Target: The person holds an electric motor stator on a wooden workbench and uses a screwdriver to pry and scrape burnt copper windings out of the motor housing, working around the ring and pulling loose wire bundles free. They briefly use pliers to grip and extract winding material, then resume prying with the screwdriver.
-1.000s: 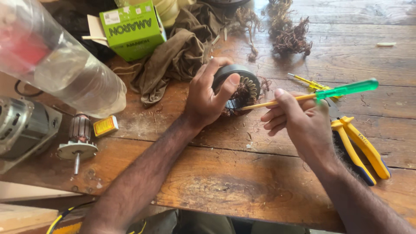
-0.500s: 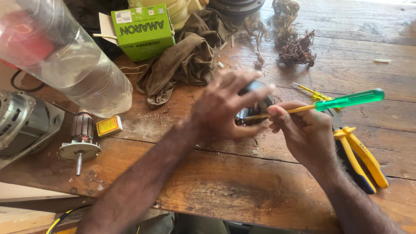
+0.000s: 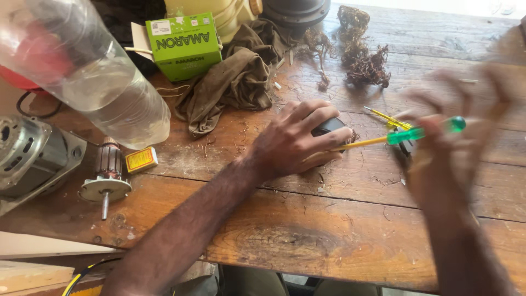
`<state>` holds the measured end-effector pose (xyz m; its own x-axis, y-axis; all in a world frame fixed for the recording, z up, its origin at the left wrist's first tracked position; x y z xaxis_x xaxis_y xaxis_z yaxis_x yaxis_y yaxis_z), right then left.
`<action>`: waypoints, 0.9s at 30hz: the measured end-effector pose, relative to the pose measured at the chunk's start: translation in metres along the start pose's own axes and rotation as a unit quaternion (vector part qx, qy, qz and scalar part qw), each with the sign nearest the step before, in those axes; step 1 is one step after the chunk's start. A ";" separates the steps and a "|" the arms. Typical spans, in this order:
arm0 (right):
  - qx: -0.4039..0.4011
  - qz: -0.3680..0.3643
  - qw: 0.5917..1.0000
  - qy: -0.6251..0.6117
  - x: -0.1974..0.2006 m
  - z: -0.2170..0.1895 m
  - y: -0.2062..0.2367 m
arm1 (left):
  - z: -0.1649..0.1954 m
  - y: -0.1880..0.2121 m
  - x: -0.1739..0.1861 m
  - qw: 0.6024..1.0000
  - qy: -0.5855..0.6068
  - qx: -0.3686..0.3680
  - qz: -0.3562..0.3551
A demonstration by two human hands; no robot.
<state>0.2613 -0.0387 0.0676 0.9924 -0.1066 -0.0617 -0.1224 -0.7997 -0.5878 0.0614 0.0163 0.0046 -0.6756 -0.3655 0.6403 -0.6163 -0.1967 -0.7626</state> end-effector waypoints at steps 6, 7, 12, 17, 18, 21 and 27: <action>0.041 -0.255 0.835 0.486 0.009 -0.034 -0.007 | -0.002 -0.007 0.010 1.000 0.006 0.007 -0.008; 0.038 -0.272 0.802 0.531 0.010 -0.036 -0.005 | -0.004 -0.008 0.012 0.999 0.037 0.017 -0.012; 0.106 -0.475 0.593 0.642 -0.001 -0.033 0.013 | -0.024 -0.009 0.019 0.978 0.155 0.128 -0.048; 0.246 -0.503 0.452 0.695 -0.016 -0.033 0.034 | -0.033 -0.005 0.015 0.943 0.259 0.207 -0.026; 0.218 -0.524 0.432 0.701 -0.016 -0.030 0.035 | -0.033 -0.004 0.016 0.940 0.275 0.202 -0.016; 0.044 -0.618 0.317 0.718 -0.009 -0.010 0.041 | -0.033 -0.003 0.016 0.930 0.299 0.214 -0.008; -0.085 -0.612 0.375 0.691 0.002 -0.001 0.038 | -0.030 0.001 0.024 0.917 0.326 0.229 0.037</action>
<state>0.2588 -0.0694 0.0458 -0.6337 0.2909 0.7168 0.2979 -0.7635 0.5731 0.0324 0.0345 0.0223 -0.8993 0.1974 0.3903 -0.4244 -0.6098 -0.6694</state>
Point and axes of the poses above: each hand's wrist, its own y-axis away from the middle knuckle, its own x-axis out of the back of the hand, z = x × y, the point moved 5 cm from there along -y, towards the middle knuckle, and after that the axes turned 3 degrees about -y, right-handed, at the moved point
